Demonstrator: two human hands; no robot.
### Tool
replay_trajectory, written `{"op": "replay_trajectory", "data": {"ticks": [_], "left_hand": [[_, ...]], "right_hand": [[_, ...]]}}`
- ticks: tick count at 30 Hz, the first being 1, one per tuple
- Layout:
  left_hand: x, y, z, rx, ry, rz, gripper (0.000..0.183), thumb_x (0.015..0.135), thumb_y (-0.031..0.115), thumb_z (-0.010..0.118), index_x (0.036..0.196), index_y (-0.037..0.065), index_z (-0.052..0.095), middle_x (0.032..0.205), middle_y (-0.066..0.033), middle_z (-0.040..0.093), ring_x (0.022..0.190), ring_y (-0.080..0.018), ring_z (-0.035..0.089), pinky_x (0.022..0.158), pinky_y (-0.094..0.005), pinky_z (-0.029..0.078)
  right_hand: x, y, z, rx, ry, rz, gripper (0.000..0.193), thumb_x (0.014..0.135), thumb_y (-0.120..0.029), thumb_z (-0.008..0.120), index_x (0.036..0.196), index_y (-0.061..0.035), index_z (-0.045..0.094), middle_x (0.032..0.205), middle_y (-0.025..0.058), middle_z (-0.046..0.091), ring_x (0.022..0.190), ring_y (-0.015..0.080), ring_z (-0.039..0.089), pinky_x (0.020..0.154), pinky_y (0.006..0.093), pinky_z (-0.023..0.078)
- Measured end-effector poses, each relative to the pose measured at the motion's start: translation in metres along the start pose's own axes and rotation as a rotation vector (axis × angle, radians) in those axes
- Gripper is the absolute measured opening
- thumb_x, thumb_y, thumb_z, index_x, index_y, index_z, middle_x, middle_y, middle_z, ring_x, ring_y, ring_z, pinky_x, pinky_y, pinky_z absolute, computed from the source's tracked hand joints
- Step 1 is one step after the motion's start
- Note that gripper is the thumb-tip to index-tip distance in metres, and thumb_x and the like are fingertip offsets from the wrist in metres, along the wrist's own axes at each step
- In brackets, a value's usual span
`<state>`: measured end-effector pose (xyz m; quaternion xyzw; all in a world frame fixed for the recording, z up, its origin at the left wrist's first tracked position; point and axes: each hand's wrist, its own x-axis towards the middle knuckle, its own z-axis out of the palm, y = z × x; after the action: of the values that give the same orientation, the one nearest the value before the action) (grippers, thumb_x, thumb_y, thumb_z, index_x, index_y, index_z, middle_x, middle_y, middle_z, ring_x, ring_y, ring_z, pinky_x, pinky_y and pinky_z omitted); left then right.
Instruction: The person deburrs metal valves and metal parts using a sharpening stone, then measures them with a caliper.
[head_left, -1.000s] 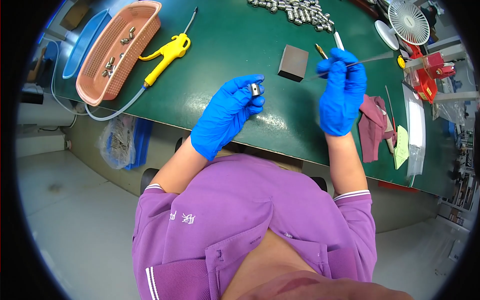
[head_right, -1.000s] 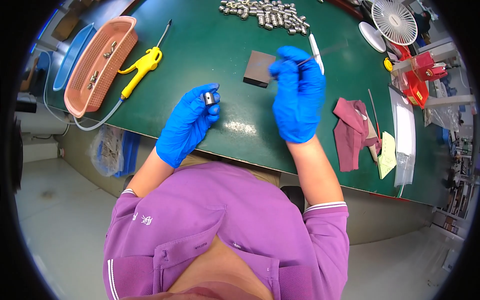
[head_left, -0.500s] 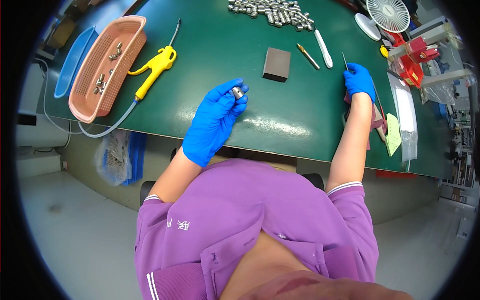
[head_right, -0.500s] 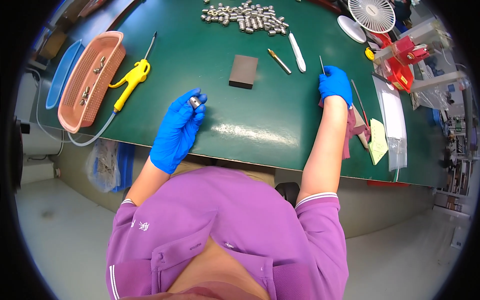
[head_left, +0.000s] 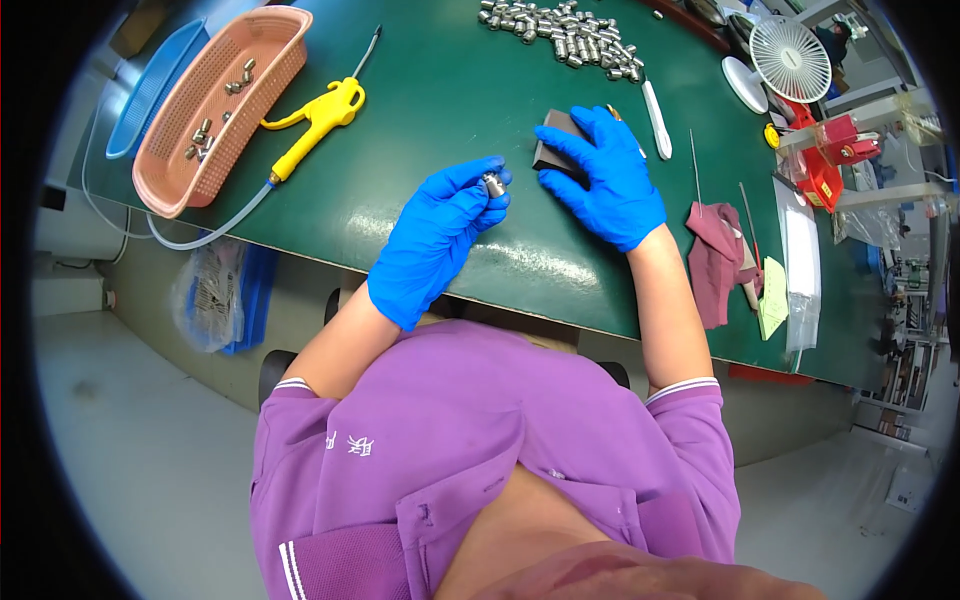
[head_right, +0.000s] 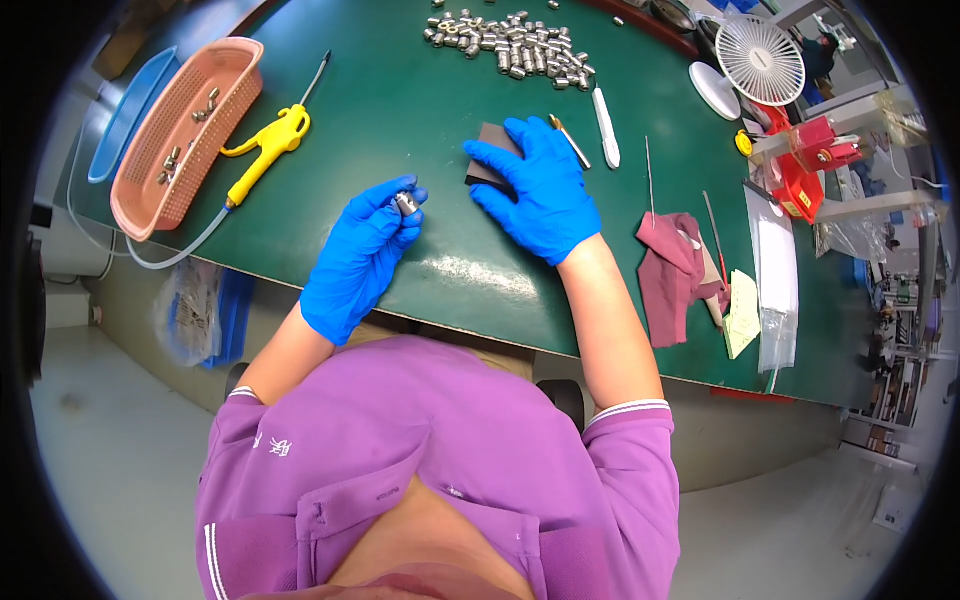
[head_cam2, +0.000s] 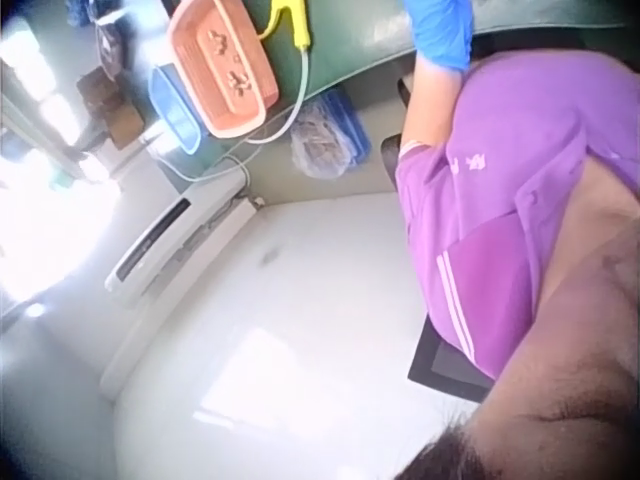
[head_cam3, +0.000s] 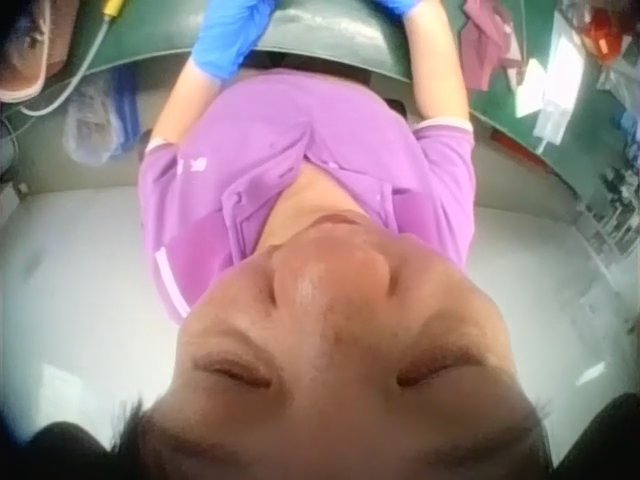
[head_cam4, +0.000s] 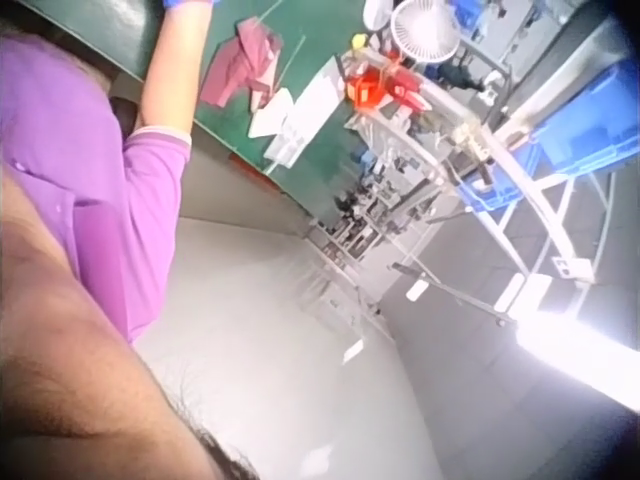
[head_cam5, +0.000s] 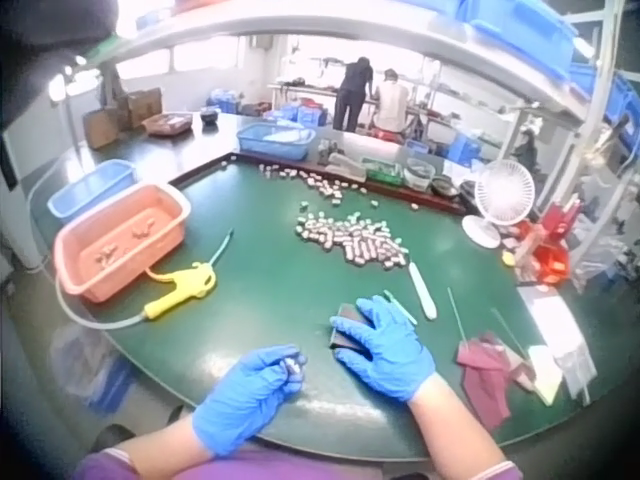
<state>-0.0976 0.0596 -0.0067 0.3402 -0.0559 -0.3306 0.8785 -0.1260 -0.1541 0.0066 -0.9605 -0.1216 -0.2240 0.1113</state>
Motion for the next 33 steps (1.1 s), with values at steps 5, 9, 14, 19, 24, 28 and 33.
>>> {"op": "replay_trajectory", "data": {"ticks": [5,9,14,19,24,28,33], "left_hand": [[0.003,-0.004,-0.010,0.014,-0.056,0.012,0.031,0.086,0.007,0.056,0.115,0.001,0.050,0.104,-0.0103,0.056,0.085,-0.0130,0.056,0.076,-0.0221,0.048],[0.005,-0.010,-0.017,0.048,-0.072,0.087,0.026,0.084,0.007,0.057,0.109,0.002,0.052,0.101,-0.0100,0.057,0.086,-0.0151,0.057,0.078,-0.0277,0.048],[-0.003,-0.005,-0.002,0.072,0.140,-0.011,0.020,0.085,0.007,0.056,0.104,0.002,0.053,0.101,-0.0100,0.058,0.088,-0.0163,0.059,0.079,-0.0281,0.049],[-0.001,-0.006,-0.003,0.173,0.048,0.077,0.019,0.085,0.005,0.056,0.103,0.001,0.052,0.100,-0.0110,0.058,0.089,-0.0164,0.059,0.079,-0.0276,0.049],[0.003,-0.011,-0.014,0.218,-0.042,0.149,0.022,0.086,0.008,0.053,0.107,0.001,0.051,0.103,-0.0112,0.058,0.094,-0.0171,0.058,0.081,-0.0295,0.049],[-0.007,-0.003,0.004,0.158,0.090,0.022,0.021,0.086,0.004,0.053,0.106,0.001,0.051,0.102,-0.0108,0.058,0.090,-0.0170,0.058,0.078,-0.0291,0.049],[-0.001,-0.011,-0.017,0.237,-0.102,0.176,0.020,0.086,0.005,0.054,0.105,0.000,0.052,0.101,-0.0109,0.059,0.088,-0.0162,0.058,0.076,-0.0277,0.049]], "right_hand": [[0.003,-0.008,-0.006,0.209,0.148,0.212,0.057,0.061,-0.033,0.077,0.109,-0.0081,0.058,0.103,0.0128,0.051,0.094,0.0272,0.052,0.082,0.0355,0.044],[0.005,-0.033,-0.015,0.545,0.228,0.174,0.061,0.057,-0.032,0.081,0.108,-0.0082,0.059,0.102,0.0102,0.049,0.093,0.0257,0.052,0.083,0.0332,0.044],[-0.001,-0.061,-0.016,0.649,0.013,-0.023,0.066,0.054,-0.029,0.083,0.112,-0.0115,0.057,0.114,0.0122,0.045,0.105,0.0267,0.048,0.090,0.0353,0.040],[-0.001,-0.063,-0.014,0.667,0.108,0.064,0.060,0.055,-0.034,0.082,0.106,-0.0110,0.061,0.112,0.0155,0.047,0.105,0.0309,0.047,0.089,0.0378,0.040],[0.003,-0.049,-0.005,0.671,0.174,0.171,0.061,0.053,-0.037,0.081,0.105,-0.0106,0.061,0.112,0.0153,0.048,0.103,0.0307,0.048,0.087,0.0393,0.040],[-0.001,-0.063,-0.021,0.559,0.056,-0.084,0.057,0.058,-0.023,0.081,0.108,-0.0091,0.058,0.115,0.0149,0.050,0.106,0.0291,0.050,0.090,0.0369,0.041],[0.000,-0.035,-0.009,0.646,0.211,0.247,0.056,0.060,-0.020,0.079,0.110,-0.0081,0.058,0.115,0.0147,0.050,0.106,0.0272,0.051,0.090,0.0357,0.041]]}}
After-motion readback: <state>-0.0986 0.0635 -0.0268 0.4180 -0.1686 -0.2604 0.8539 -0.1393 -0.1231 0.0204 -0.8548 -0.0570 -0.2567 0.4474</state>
